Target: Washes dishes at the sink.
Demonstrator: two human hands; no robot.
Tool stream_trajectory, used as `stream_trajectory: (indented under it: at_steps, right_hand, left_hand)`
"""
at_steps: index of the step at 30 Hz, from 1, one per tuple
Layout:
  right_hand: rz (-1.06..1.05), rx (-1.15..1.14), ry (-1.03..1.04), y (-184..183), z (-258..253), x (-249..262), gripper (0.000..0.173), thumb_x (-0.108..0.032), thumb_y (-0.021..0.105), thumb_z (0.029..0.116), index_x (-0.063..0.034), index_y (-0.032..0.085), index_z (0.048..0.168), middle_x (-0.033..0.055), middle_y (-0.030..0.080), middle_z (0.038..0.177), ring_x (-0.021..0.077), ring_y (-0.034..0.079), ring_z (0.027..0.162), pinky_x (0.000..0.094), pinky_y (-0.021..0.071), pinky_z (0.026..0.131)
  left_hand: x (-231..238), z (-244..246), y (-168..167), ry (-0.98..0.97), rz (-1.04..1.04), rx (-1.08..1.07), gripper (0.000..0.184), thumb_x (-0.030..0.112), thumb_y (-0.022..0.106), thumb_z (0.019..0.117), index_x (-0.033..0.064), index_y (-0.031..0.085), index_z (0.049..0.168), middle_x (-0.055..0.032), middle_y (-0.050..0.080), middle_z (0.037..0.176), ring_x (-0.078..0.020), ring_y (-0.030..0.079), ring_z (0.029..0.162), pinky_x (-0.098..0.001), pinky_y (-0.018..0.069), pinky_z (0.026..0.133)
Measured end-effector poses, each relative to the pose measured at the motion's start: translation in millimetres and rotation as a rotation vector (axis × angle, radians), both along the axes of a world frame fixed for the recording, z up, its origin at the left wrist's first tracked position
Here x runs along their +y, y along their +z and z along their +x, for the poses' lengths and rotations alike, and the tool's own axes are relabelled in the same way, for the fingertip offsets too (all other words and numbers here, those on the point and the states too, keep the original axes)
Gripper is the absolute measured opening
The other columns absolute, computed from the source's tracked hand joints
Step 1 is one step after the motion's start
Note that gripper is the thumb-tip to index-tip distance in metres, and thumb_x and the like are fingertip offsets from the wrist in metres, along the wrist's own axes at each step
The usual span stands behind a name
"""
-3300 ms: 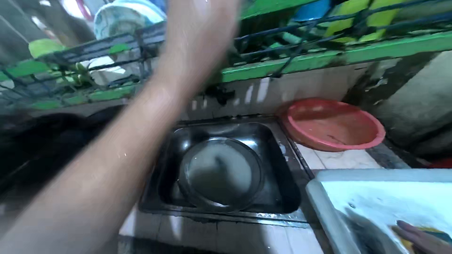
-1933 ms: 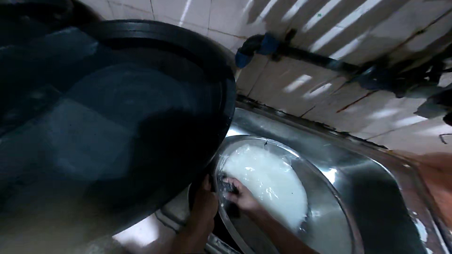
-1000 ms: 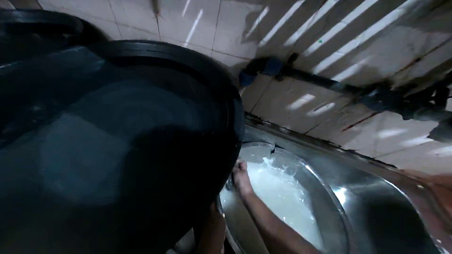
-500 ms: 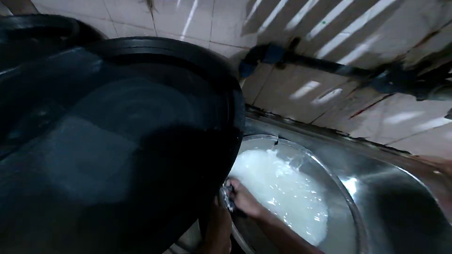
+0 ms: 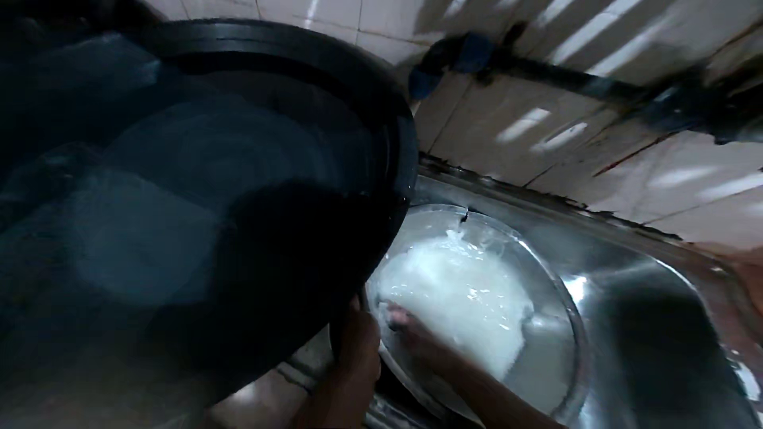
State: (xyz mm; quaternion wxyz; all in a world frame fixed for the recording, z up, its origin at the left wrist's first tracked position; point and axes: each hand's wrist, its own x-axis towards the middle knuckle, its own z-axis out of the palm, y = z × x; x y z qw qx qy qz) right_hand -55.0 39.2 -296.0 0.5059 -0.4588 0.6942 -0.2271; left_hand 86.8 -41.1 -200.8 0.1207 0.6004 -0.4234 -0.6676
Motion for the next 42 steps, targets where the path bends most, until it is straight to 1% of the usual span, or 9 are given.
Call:
stream_trajectory:
  at_steps: [3, 7, 12, 19, 21, 31, 35, 39, 42]
  right_hand:
    - [0.407, 0.377, 0.433, 38, -34, 46, 0.045, -0.028, 0.053, 0.1051, -0.0135, 0.054, 0.147, 0.0168, 0.051, 0.151, 0.0366, 0.046, 0.141, 0.0561, 0.0369, 0.116]
    - [0.647, 0.497, 0.475, 45, -68, 67, 0.056, -0.022, 0.061, 0.1014, -0.0005, 0.046, 0.151, 0.0278, 0.039, 0.157, 0.0468, 0.034, 0.147, 0.0625, 0.0297, 0.118]
    - [0.441, 0.373, 0.329, 37, -7, 24, 0.045, -0.015, 0.057, 0.1031, 0.0125, 0.053, 0.138, 0.0325, 0.054, 0.141, 0.0457, 0.050, 0.135, 0.0569, 0.0365, 0.115]
    - [0.305, 0.639, -0.095, 9, -42, -106, 0.044, -0.020, 0.050, 0.1045, -0.0111, 0.051, 0.148, 0.0182, 0.052, 0.150, 0.0387, 0.052, 0.136, 0.0596, 0.0434, 0.109]
    - [0.301, 0.528, -0.198, 8, -68, -108, 0.045, -0.016, 0.043, 0.1095, 0.0001, 0.044, 0.152, 0.0254, 0.046, 0.153, 0.0414, 0.042, 0.144, 0.0554, 0.0320, 0.119]
    - [-0.221, 0.235, -1.529, -19, -142, -64, 0.042, -0.007, 0.058, 0.1022, 0.0079, 0.047, 0.140, 0.0325, 0.054, 0.138, 0.0421, 0.055, 0.128, 0.0537, 0.0453, 0.106]
    - [-0.144, 0.462, -1.139, -7, -131, -80, 0.038, -0.007, 0.061, 0.1010, 0.0130, 0.054, 0.132, 0.0357, 0.055, 0.135, 0.0460, 0.053, 0.130, 0.0539, 0.0418, 0.111]
    - [0.122, 0.751, -0.332, 3, -113, -91, 0.039, -0.018, 0.053, 0.1033, -0.0064, 0.059, 0.140, 0.0194, 0.054, 0.147, 0.0384, 0.048, 0.139, 0.0546, 0.0403, 0.113]
    - [0.065, 0.698, -0.413, -8, -122, -79, 0.038, -0.020, 0.057, 0.1026, -0.0051, 0.061, 0.137, 0.0191, 0.056, 0.145, 0.0366, 0.049, 0.139, 0.0504, 0.0378, 0.116]
  left_hand:
    - [-1, 0, -3, 0.036, 0.015, 0.037, 0.057, -0.007, 0.046, 0.1006, 0.0049, 0.037, 0.156, -0.0193, 0.045, 0.154, -0.0300, 0.048, 0.138, -0.0464, 0.0446, 0.108]
    - [-1, -3, -1, 0.026, 0.034, 0.103, 0.058, -0.009, 0.043, 0.1001, 0.0038, 0.037, 0.156, -0.0201, 0.045, 0.153, -0.0281, 0.051, 0.134, -0.0421, 0.0465, 0.105]
    - [2, -4, -3, -0.041, 0.023, 0.068, 0.060, -0.007, 0.044, 0.1011, 0.0056, 0.033, 0.158, -0.0193, 0.045, 0.154, -0.0279, 0.050, 0.135, -0.0432, 0.0463, 0.106]
    - [2, -4, 4, -0.095, 0.011, 0.004, 0.065, -0.004, 0.047, 0.1016, 0.0085, 0.026, 0.161, -0.0190, 0.040, 0.158, -0.0305, 0.047, 0.139, -0.0467, 0.0443, 0.109]
    - [0, -8, 5, -0.105, 0.034, -0.050, 0.068, -0.005, 0.049, 0.1009, 0.0085, 0.023, 0.162, -0.0221, 0.041, 0.156, -0.0342, 0.049, 0.137, -0.0489, 0.0447, 0.107]
    - [1, -6, 8, -0.121, 0.003, -0.055, 0.072, -0.007, 0.054, 0.0971, 0.0090, 0.026, 0.162, -0.0220, 0.044, 0.154, -0.0340, 0.050, 0.137, -0.0489, 0.0442, 0.109]
    - [-4, -8, 28, -0.187, 0.054, -0.074, 0.070, -0.006, 0.052, 0.0984, 0.0071, 0.025, 0.161, -0.0226, 0.037, 0.159, -0.0337, 0.043, 0.143, -0.0475, 0.0402, 0.112]
    - [1, -7, 31, -0.171, 0.014, -0.043, 0.070, -0.009, 0.050, 0.0979, 0.0033, 0.022, 0.161, -0.0250, 0.035, 0.160, -0.0350, 0.043, 0.143, -0.0460, 0.0410, 0.113]
    - [-2, -9, 38, -0.195, 0.068, -0.066, 0.070, -0.007, 0.050, 0.0995, 0.0049, 0.020, 0.162, -0.0244, 0.035, 0.159, -0.0347, 0.042, 0.143, -0.0468, 0.0403, 0.112]
